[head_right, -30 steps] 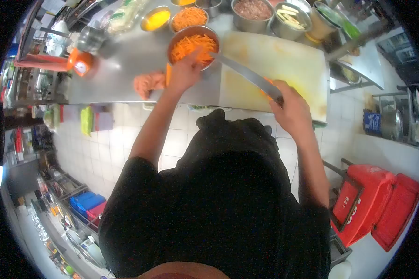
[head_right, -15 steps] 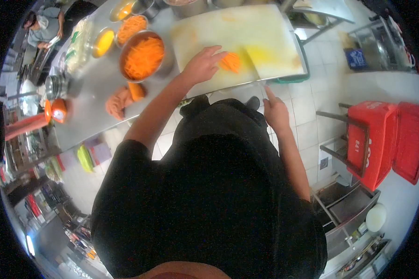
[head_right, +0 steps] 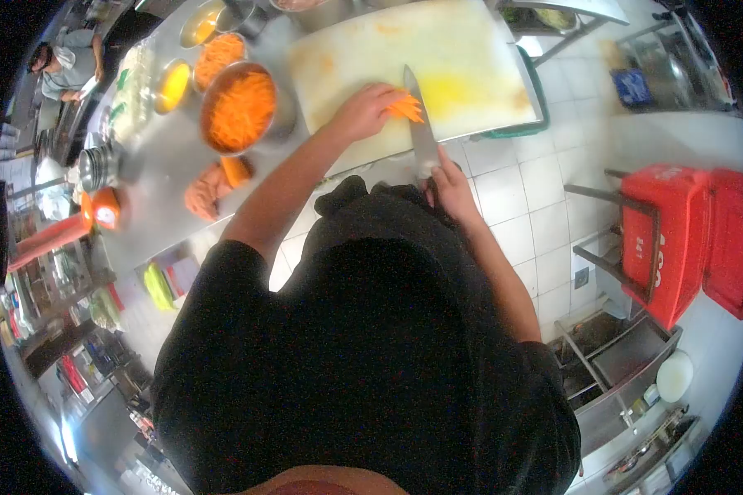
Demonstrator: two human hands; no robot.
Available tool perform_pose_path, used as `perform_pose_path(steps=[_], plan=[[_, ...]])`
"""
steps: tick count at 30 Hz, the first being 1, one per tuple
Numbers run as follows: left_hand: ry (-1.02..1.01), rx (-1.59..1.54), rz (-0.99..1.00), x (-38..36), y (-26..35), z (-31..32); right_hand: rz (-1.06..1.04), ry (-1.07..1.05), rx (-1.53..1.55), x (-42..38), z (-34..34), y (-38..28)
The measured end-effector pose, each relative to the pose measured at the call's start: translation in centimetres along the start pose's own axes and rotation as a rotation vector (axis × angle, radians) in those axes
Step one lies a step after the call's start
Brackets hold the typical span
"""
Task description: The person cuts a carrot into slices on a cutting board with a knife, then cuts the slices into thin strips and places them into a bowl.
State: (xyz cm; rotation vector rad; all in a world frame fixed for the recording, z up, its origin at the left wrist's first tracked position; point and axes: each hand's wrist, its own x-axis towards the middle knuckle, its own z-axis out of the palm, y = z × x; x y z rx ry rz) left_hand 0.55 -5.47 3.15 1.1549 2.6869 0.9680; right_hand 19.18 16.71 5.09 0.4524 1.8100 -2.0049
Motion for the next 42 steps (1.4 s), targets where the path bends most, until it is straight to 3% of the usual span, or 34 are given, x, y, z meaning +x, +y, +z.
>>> perform_pose_path(steps=[11, 15, 17, 22, 25, 26, 29, 32, 35, 40, 42], plan=[[0.327, -0.142, -0.130, -0.8, -0.3, 1.3, 0.078, -0.079, 0.002, 2.7, 2.2, -3.5], [0.391, -0.134, -0.202, -1.5, 1.2, -2.8, 0.098, -0.102, -0.033, 2.1, 3.8, -7.9], [0.417, -0.127, -0.281, -2.3, 2.0, -6.2, 0.005, -0.186, -0.158, 2.5, 5.0, -10.4], [0.765, 0.095, -0.284, -7.4, 0.6, -14.1, -0.174, -0.358, -0.471, 2.9, 11.5, -17.3], [0.819, 0.084, -0.429, -11.8, -1.3, -16.9, -0.768, -0.288, -0.871, 5.6, 15.4, -17.1], [0.794, 0.146, -0.440, -12.8, -2.0, -17.1, -0.455, -0.327, -0.989, 5.2, 16.1, -18.8], [0.767, 0.286, -0.506, -16.1, -3.3, -18.7, -0.636, -0.269, -0.988, 6.4, 16.3, -17.8], [0.817, 0.291, -0.543, -16.8, -1.5, -19.1, -0.203, -0.361, -0.566, 5.2, 14.8, -19.1], [0.888, 0.290, -0.481, -16.6, -0.6, -18.6, -0.003, -0.212, -0.341, 3.5, 11.4, -18.4], [0.822, 0.259, -0.240, -13.7, 3.2, -13.4, 0.044, -0.050, -0.144, 1.6, 0.0, -10.4], [0.699, 0.101, -0.220, -12.0, 4.2, -10.2, 0.073, 0.008, -0.104, 0.2, -2.8, -7.5]])
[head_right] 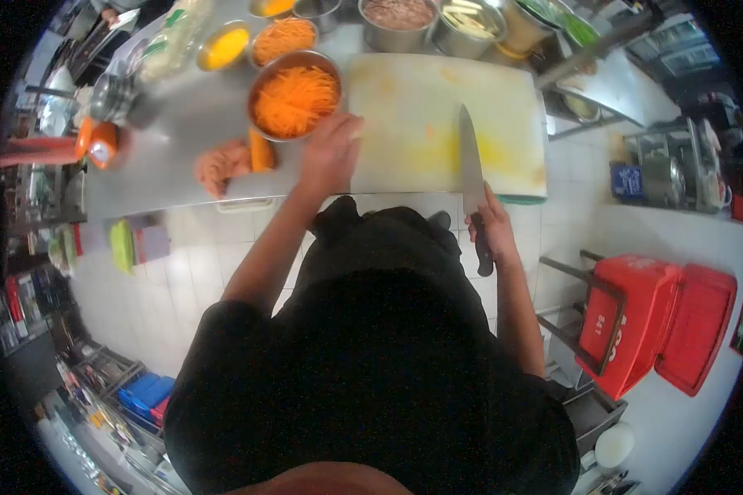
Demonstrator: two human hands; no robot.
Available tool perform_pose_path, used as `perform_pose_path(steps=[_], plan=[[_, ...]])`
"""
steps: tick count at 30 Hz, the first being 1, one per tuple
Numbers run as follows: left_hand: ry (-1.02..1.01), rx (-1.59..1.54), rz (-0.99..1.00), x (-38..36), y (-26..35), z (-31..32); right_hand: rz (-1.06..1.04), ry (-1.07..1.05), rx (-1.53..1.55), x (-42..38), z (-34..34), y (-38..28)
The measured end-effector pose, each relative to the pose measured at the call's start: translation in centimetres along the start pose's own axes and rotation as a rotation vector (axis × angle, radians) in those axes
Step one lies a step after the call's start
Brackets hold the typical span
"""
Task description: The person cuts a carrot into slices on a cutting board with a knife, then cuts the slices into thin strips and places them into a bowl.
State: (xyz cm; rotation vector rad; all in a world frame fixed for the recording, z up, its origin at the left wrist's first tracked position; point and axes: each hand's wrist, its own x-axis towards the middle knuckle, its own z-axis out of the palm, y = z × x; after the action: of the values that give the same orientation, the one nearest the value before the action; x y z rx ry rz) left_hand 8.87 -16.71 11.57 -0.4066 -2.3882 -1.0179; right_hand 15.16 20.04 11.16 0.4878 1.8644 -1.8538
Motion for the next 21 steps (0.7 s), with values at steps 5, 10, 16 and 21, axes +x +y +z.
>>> perform_pose_path(steps=[5, 10, 16, 21], plan=[[-0.304, -0.040, 0.006, -1.5, -0.4, 7.7, 0.028, -0.042, -0.008, -0.4, 0.4, 3.9], [-0.431, 0.138, 0.047, -1.1, -1.2, 12.4, 0.053, -0.086, 0.031, 0.7, 3.5, 3.5], [-0.446, 0.161, -0.035, -1.0, -1.0, 13.1, 0.054, -0.206, -0.057, 2.2, 5.0, 1.7], [-0.234, 0.120, -0.115, -0.3, -0.7, 8.5, -0.046, -0.330, -0.096, 1.5, 7.2, -2.7]])
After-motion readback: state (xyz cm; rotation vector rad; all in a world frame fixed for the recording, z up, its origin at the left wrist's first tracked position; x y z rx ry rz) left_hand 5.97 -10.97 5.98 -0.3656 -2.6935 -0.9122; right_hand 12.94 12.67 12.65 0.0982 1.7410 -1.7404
